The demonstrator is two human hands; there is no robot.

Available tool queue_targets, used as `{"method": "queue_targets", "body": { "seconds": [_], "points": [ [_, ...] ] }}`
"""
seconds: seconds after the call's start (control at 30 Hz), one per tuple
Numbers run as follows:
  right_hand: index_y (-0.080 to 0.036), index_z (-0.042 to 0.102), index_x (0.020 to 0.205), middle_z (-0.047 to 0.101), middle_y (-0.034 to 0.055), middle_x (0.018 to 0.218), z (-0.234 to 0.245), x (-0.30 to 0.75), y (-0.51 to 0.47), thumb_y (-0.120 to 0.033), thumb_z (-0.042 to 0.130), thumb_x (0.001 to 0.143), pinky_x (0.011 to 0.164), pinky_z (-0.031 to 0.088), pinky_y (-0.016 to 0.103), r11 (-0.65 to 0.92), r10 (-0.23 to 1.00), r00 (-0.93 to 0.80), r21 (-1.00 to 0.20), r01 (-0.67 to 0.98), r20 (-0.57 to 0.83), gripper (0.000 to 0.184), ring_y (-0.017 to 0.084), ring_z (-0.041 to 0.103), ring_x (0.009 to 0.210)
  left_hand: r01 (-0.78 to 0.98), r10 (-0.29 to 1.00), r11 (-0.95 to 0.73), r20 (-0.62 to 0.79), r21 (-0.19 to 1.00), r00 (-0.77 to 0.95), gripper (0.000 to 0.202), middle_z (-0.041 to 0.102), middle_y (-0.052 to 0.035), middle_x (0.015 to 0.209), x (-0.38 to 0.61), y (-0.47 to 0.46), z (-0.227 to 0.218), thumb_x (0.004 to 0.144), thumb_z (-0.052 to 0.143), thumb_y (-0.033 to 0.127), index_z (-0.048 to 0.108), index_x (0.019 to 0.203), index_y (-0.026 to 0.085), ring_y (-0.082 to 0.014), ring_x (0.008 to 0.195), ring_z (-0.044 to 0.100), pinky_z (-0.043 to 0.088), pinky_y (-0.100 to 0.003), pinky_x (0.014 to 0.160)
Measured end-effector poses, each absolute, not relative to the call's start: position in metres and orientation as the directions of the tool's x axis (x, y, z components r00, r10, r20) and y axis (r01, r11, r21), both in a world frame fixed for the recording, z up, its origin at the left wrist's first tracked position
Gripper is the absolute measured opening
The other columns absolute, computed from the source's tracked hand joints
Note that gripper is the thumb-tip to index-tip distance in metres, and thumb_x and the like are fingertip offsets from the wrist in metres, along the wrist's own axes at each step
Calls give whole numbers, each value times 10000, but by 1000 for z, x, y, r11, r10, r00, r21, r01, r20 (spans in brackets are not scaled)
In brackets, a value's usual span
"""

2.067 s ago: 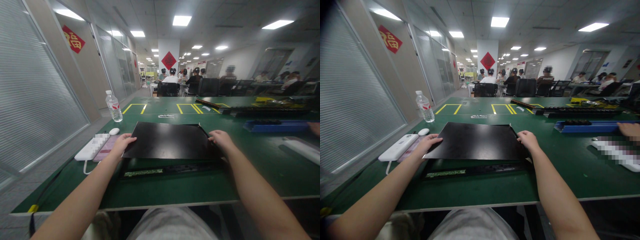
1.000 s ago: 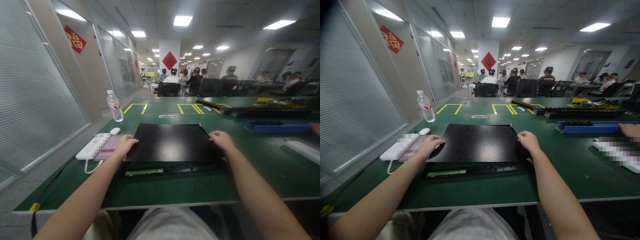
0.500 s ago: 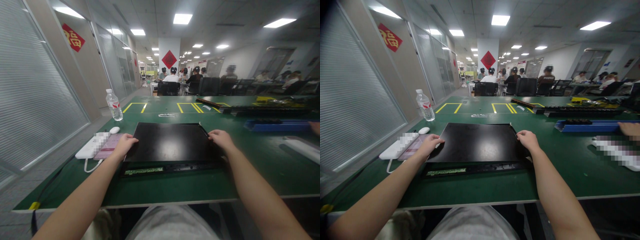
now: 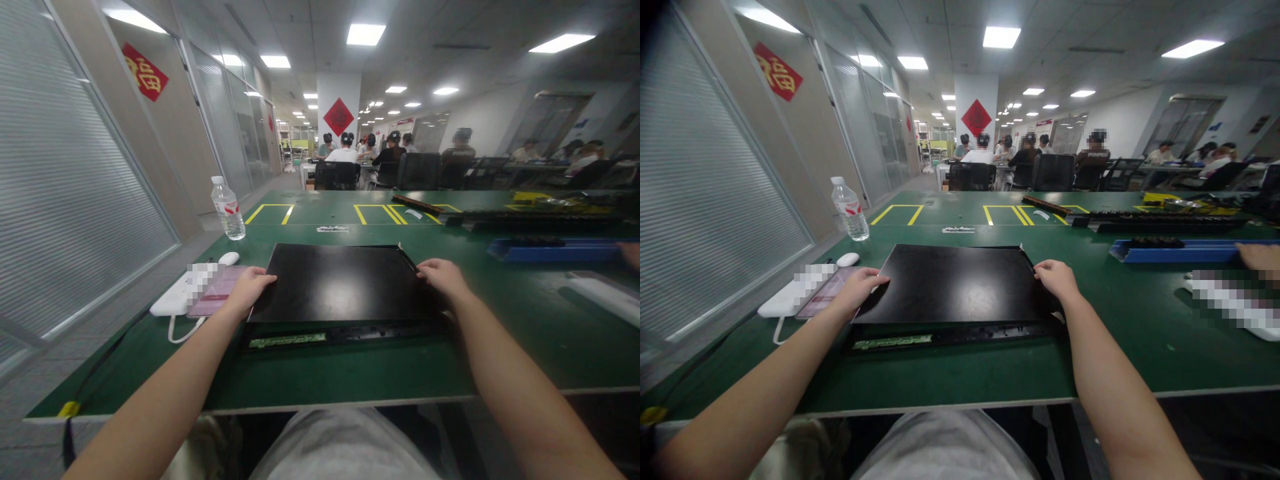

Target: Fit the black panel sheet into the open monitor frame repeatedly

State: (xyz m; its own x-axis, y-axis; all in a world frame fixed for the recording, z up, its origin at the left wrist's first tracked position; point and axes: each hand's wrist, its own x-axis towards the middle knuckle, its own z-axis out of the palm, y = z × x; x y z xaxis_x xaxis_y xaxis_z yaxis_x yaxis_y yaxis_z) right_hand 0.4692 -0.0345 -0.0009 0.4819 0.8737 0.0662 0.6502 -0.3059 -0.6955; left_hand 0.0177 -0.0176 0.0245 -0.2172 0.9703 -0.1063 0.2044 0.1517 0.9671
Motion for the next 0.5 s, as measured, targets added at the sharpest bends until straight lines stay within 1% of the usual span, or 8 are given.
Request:
{"method": "queue_targets", "body": {
  "seconds": [0.13, 0.23, 0.37, 0.5],
  "points": [
    [-198, 758, 941, 761, 50, 817, -1, 470, -34, -238, 606, 741, 655, 496, 267, -308, 874, 482, -708, 636, 53, 254, 188, 671, 734, 101, 974, 189, -173, 977, -143, 284, 687, -21, 635, 20, -20, 29, 708, 668, 136, 609, 984, 160, -190, 542, 662, 517, -279, 529],
    [-195, 756, 942, 761, 50, 823, -1, 470, -34, -238, 603, 745, 660, 495, 267, -311, 875, 482, -704, 638, 50, 253, 188, 673, 743, 104, 973, 188, -172, 977, -152, 321, 697, -21, 643, 21, -22, 31, 731, 653, 106, 604, 1044, 162, -195, 561, 681, 536, -281, 541],
    [-196, 753, 945, 761, 43, 832, 0, 468, -35, -238, 592, 759, 676, 490, 263, -314, 876, 479, -688, 654, 56, 250, 183, 675, 760, 140, 975, 174, -151, 975, -164, 293, 690, -5, 630, 21, -23, 31, 755, 650, 106, 581, 1032, 173, -185, 535, 671, 538, -279, 541],
    [-196, 757, 932, 761, 48, 830, 1, 467, -37, -241, 598, 754, 668, 488, 265, -309, 875, 479, -687, 658, 66, 243, 179, 668, 734, 138, 977, 165, -142, 977, -160, 275, 684, 5, 620, 21, -24, 31, 747, 652, 107, 568, 996, 187, -190, 540, 673, 538, -282, 541]
  ]
}}
